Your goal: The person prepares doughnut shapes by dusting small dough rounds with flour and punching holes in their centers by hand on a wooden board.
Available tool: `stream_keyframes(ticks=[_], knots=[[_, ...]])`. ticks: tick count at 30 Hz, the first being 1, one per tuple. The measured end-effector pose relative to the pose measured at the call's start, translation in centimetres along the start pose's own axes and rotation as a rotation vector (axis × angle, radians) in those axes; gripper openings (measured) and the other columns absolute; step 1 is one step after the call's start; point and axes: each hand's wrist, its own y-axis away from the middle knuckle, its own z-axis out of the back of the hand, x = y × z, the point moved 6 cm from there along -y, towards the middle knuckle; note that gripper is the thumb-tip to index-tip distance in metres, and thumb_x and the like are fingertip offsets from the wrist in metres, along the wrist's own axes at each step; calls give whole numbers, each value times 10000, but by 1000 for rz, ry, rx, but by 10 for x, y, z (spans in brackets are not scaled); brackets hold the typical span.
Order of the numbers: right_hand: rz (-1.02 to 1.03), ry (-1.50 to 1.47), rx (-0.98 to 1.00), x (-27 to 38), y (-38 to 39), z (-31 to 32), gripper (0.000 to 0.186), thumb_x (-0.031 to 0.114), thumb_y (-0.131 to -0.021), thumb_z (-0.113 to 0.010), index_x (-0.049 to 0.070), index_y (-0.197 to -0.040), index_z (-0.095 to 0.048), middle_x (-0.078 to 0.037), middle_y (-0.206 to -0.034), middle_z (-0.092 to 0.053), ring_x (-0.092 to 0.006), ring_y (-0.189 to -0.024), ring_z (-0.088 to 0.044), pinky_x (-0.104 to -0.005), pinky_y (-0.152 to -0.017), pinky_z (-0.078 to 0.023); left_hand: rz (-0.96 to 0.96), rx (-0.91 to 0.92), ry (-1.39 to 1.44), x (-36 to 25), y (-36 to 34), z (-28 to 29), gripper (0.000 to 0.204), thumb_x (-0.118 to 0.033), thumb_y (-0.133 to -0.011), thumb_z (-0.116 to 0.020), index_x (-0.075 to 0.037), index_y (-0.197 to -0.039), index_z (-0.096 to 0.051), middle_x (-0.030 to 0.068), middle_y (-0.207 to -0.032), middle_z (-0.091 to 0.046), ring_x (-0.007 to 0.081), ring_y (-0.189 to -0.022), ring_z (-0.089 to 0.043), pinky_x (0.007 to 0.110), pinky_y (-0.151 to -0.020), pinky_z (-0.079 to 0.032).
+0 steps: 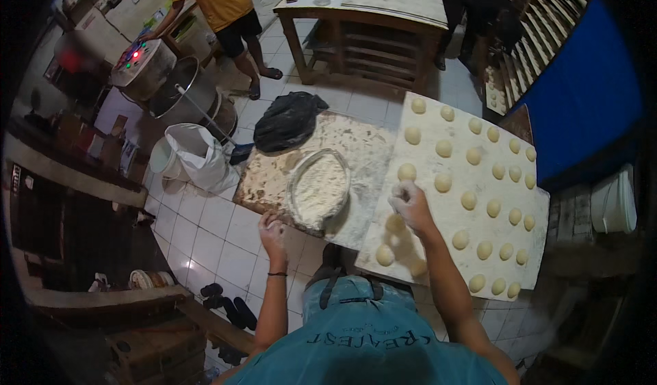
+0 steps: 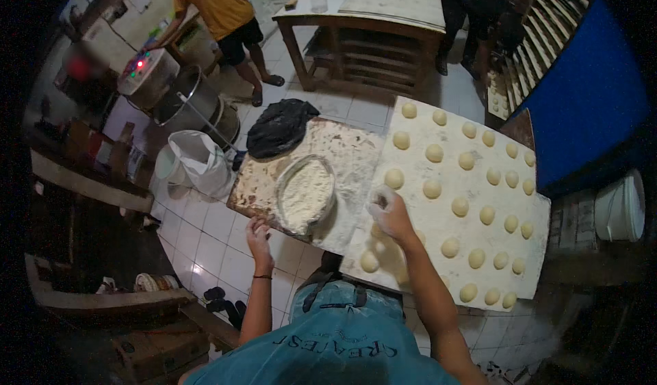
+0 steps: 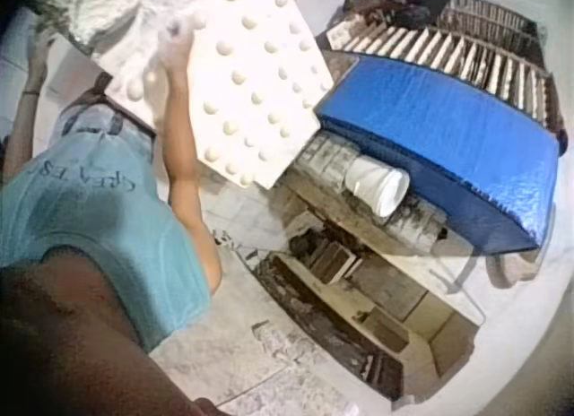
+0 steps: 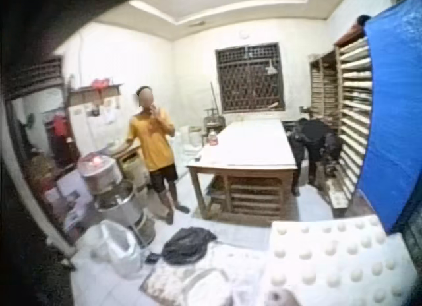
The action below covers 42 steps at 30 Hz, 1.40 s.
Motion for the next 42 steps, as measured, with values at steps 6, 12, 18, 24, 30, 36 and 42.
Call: stream_keyframes(ticks=[6, 12, 18, 24, 30, 36, 42], knots=[[236, 532, 295, 8, -85, -164, 246, 181, -725, -595, -30, -840, -543, -239, -866, -568, -371, -847, -554, -431, -768, -425, -120, 280, -151, 19, -30, -13, 334, -74, -830, -518, 49, -1132, -447, 46, -925, -510, 88, -729, -470, 208, -667, -407], [269, 907, 441, -40, -75, -223, 208, 93, -721, -496, -38, -877, -536, -277, -937, -541, -402, -975, -492, -536, -926, -296, -15, 491, -142, 30, -24, -24, 438, -114, -823, -578, 70, -1189, -423, 11, -843, -504, 76, -732, -455, 201, -654, -394], [252, 737, 557, -37, -44, -245, 205, 83, -716, -476, -55, -862, -519, -300, -976, -512, -412, -970, -475, -445, -829, -374, -41, 609, -100, 32, -37, -14, 382, -112, -823, -579, 66, -1143, -470, 11, -833, -513, 75, -743, -478, 190, -666, -409], [-42, 810, 284, -37, -33, -243, 504, 278, -844, -418, -60, -1216, -377, -323, -1224, -363, -453, -1144, -342, -475, -985, -245, -69, 676, -85, 26, -40, -16, 249, -22, -817, -493, 66, -1046, -530, 24, -811, -532, 91, -745, -502, 212, -663, -426], [8, 849, 105, -29, -14, -270, 542, 369, -866, -403, -60, -1197, -383, -298, -1180, -431, -475, -1119, -365, -532, -967, -242, -80, 680, -232, 79, -69, -5, 151, -52, -794, -494, -17, -901, -595, 2, -760, -549, 57, -634, -492, 190, -536, -408], [-11, 876, 20, -55, -11, -264, 542, 366, -878, -377, -61, -1213, -377, -312, -1197, -409, -468, -1095, -396, -500, -954, -289, 394, 711, 73, 18, -35, -21, 200, -92, -819, -511, -28, -1005, -553, 16, -843, -564, 87, -700, -536, 213, -599, -463], [138, 768, -90, -56, -16, -256, 403, 286, -866, -426, -106, -905, -511, -308, -892, -505, -432, -866, -504, -456, -766, -411, 398, 747, 90, 18, -33, -10, 252, -78, -882, -418, 6, -1112, -480, 25, -889, -547, 81, -756, -534, 207, -670, -451]])
